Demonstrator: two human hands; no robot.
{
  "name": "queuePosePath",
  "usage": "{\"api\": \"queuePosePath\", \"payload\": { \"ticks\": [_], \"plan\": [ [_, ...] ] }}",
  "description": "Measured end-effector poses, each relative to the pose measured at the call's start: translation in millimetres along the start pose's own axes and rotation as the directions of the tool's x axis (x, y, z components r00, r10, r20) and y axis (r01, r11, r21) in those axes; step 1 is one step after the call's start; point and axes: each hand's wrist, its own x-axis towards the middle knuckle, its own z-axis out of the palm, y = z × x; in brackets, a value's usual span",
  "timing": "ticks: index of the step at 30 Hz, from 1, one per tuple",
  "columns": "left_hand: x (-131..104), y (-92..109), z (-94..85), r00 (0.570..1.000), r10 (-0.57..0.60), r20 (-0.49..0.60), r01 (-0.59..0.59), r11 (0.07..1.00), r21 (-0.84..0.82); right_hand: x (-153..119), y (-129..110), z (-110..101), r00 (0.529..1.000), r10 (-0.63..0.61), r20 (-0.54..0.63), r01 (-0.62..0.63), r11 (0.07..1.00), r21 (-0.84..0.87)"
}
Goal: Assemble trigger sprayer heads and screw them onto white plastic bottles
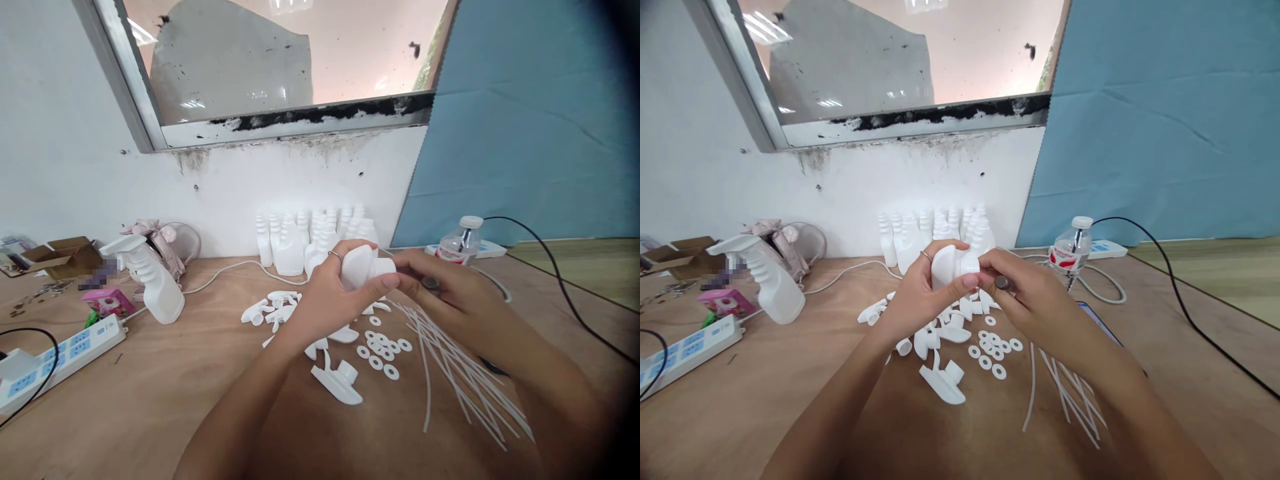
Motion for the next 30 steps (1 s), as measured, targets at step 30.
{"api": "queuePosePath", "payload": {
  "ticks": [30],
  "plan": [
    [15, 5, -42.5, 0.966, 0.073, -0.248, -0.167, 0.909, -0.381, 5, 80, -17, 0.745, 0.618, 0.252, -0.653, 0.752, 0.088]
  ]
}}
